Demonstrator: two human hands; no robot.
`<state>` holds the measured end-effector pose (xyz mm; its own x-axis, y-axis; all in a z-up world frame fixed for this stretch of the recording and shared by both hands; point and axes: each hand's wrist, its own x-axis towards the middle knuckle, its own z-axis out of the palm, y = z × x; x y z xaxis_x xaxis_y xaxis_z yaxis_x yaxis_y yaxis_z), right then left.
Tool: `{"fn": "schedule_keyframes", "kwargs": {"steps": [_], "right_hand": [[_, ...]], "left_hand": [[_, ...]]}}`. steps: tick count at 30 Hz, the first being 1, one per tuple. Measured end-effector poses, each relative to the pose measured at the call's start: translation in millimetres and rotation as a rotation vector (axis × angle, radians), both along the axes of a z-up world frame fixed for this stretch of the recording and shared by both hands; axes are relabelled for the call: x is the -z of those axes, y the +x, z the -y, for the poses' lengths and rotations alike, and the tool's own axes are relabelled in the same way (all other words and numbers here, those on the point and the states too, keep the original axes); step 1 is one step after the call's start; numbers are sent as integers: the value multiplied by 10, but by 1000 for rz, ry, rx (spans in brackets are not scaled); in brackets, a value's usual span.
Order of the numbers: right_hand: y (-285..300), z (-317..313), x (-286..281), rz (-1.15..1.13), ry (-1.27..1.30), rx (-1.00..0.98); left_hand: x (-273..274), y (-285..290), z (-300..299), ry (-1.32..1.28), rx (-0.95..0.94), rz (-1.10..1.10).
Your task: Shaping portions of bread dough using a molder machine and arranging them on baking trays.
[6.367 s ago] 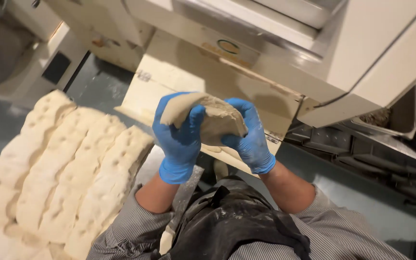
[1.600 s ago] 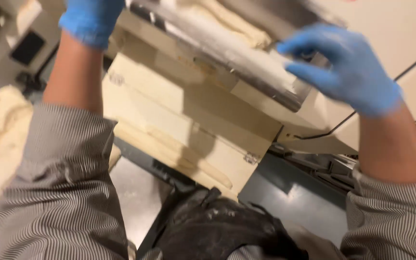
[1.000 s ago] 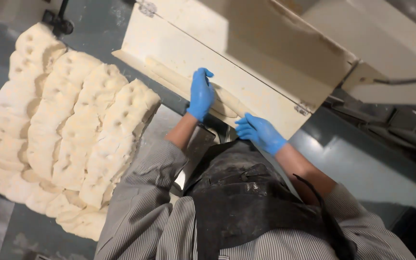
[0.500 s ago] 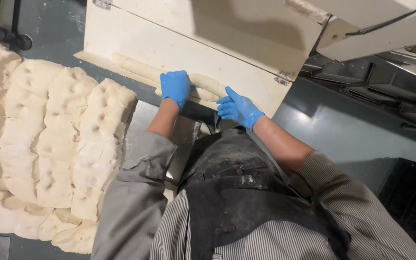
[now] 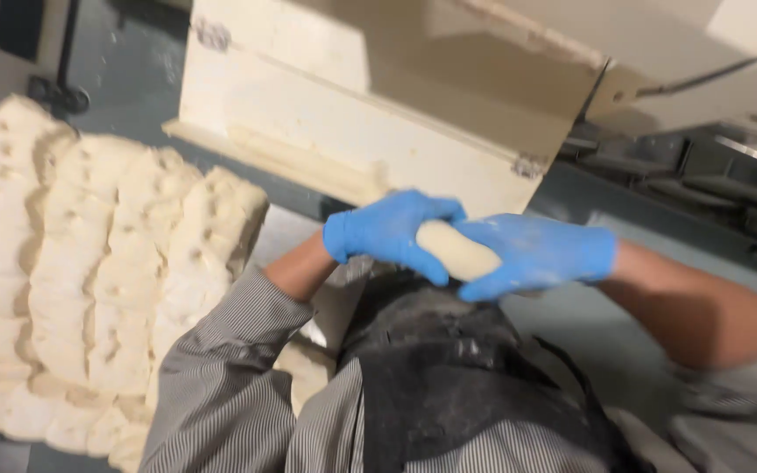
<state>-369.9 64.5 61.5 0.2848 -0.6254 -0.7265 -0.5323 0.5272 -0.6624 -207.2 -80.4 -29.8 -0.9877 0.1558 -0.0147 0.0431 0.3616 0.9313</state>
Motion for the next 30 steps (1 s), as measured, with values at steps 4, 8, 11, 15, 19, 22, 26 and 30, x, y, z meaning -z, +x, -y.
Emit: {"fn": "schedule_keyframes", "kwargs": {"steps": [4,8,11,15,19,22,26,30], "right_hand": [[-736,-169,-19,-147,166,-125],[-1560,-656,244,-315,-43,-154],[-1698,-768,243,-444,112,6],[-1746,-1127,477,-456,349,259],[-1966,-1875,782,-357,333,412],[-1903,-2104,640,-415,360,498],[-2040,-3220,702,-513,260,486],[-2152,-4290,287,-456,-258,498]], "left_hand": [[325,166,332,306,310,349],[356,539,688,532,153,718],[604,680,879,361,48,703],[335,557,1023,-374,42,644],[368,637,1119,-143,-221,529],[225,275,809,-158,-126,557],[442,-232,35,-626,92,624],[836,-1017,-774,-312,255,325]]}}
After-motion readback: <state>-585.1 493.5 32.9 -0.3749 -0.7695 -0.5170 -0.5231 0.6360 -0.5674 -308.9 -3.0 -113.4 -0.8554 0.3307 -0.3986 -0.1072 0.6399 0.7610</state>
